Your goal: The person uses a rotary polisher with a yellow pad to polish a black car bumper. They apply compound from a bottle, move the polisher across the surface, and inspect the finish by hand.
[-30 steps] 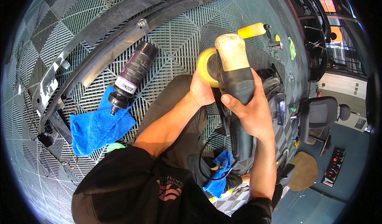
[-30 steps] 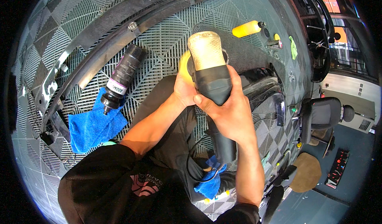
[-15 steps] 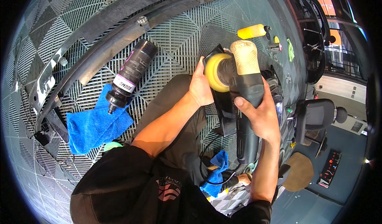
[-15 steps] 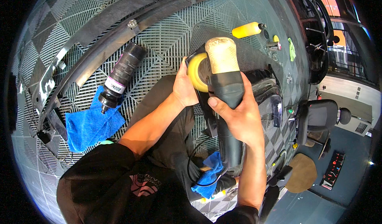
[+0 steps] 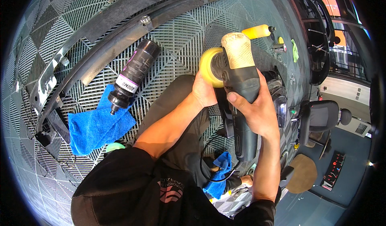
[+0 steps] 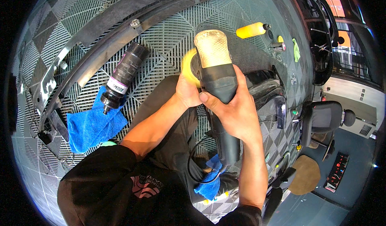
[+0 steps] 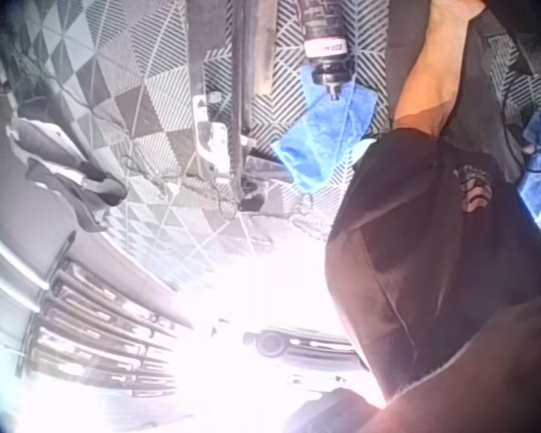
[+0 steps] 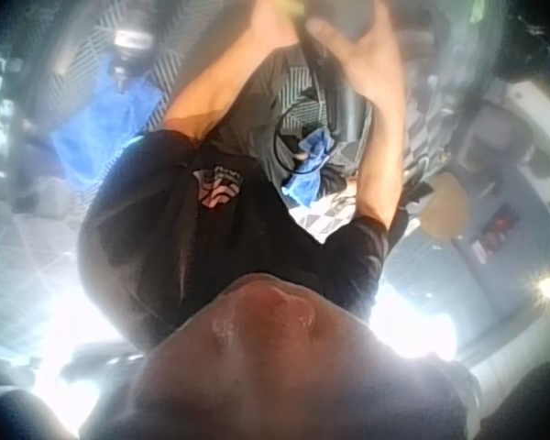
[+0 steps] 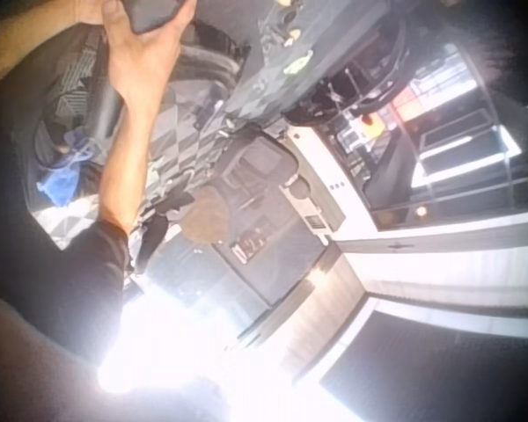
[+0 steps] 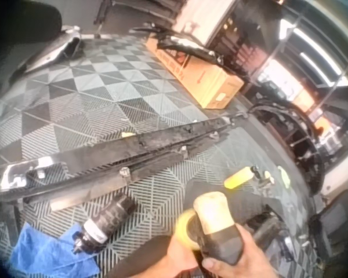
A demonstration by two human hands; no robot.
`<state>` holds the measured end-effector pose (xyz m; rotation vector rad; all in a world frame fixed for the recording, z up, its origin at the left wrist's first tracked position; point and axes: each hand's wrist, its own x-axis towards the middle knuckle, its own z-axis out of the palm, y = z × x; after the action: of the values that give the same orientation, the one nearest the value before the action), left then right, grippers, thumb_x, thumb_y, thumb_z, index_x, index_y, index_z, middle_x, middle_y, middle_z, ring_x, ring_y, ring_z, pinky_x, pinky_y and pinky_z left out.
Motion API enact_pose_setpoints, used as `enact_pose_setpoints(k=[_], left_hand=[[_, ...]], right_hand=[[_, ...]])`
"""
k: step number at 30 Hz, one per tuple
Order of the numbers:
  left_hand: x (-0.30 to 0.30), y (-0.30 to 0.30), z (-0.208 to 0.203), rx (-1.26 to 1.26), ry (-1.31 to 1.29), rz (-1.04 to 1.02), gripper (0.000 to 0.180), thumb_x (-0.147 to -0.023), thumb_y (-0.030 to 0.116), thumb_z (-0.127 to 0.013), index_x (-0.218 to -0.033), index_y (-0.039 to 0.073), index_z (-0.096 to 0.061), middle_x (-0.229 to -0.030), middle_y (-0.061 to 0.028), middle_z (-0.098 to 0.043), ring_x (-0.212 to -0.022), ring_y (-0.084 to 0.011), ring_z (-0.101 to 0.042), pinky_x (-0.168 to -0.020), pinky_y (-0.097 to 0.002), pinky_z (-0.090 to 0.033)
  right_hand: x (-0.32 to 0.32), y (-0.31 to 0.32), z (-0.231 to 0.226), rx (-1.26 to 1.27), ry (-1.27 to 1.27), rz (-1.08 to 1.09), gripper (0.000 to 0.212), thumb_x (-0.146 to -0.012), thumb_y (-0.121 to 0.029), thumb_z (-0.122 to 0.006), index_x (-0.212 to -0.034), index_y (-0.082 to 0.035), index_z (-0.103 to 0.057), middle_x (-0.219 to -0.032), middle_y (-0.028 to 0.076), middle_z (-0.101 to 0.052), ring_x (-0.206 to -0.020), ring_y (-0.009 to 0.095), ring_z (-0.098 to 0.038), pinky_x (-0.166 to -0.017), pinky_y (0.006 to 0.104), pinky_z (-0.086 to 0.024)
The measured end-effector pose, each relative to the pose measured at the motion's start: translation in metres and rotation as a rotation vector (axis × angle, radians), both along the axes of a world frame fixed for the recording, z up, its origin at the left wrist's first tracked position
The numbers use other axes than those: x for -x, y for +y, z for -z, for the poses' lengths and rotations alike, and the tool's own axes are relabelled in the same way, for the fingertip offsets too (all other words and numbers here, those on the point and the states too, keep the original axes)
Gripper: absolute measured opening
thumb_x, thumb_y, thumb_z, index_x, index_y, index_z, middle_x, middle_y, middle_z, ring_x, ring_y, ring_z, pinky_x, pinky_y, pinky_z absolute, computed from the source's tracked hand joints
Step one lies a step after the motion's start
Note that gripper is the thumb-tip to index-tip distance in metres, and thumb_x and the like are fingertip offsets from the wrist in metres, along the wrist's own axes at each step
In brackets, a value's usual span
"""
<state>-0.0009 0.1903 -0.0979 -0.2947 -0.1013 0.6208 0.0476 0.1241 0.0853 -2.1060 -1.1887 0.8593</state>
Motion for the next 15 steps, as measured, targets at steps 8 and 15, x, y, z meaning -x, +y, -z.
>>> enact_pose_setpoints(k=[8, 15], left_hand=[[0.007, -0.002, 0.001, 0.036, -0.142, 0.098, 0.083, -0.100, 0.076, -0.028, -0.153, 0.015, -0.047, -0.152, -0.0129, -0.053, -0.140, -0.0327, -0.051, -0.116, -0.0521, -0.040], [0.003, -0.001, 0.010, -0.009, -0.165, 0.151, 0.089, -0.098, 0.080, -0.027, -0.154, 0.013, -0.046, -0.154, -0.0126, -0.052, -0.142, -0.0333, -0.049, -0.119, -0.0535, -0.036]], right_hand=[[-0.007, -0.004, -0.012, 0.044, 0.024, 0.065, 0.084, -0.086, -0.024, -0.086, -0.150, 0.002, -0.039, -0.112, 0.008, -0.070, -0.101, 0.020, -0.067, -0.095, 0.0347, -0.053], [-0.022, -0.016, -0.020, 0.051, 0.182, 0.064, 0.081, -0.086, -0.015, -0.086, -0.150, 0.002, -0.039, -0.122, 0.008, -0.065, -0.107, 0.014, -0.062, -0.095, 0.0303, -0.051]])
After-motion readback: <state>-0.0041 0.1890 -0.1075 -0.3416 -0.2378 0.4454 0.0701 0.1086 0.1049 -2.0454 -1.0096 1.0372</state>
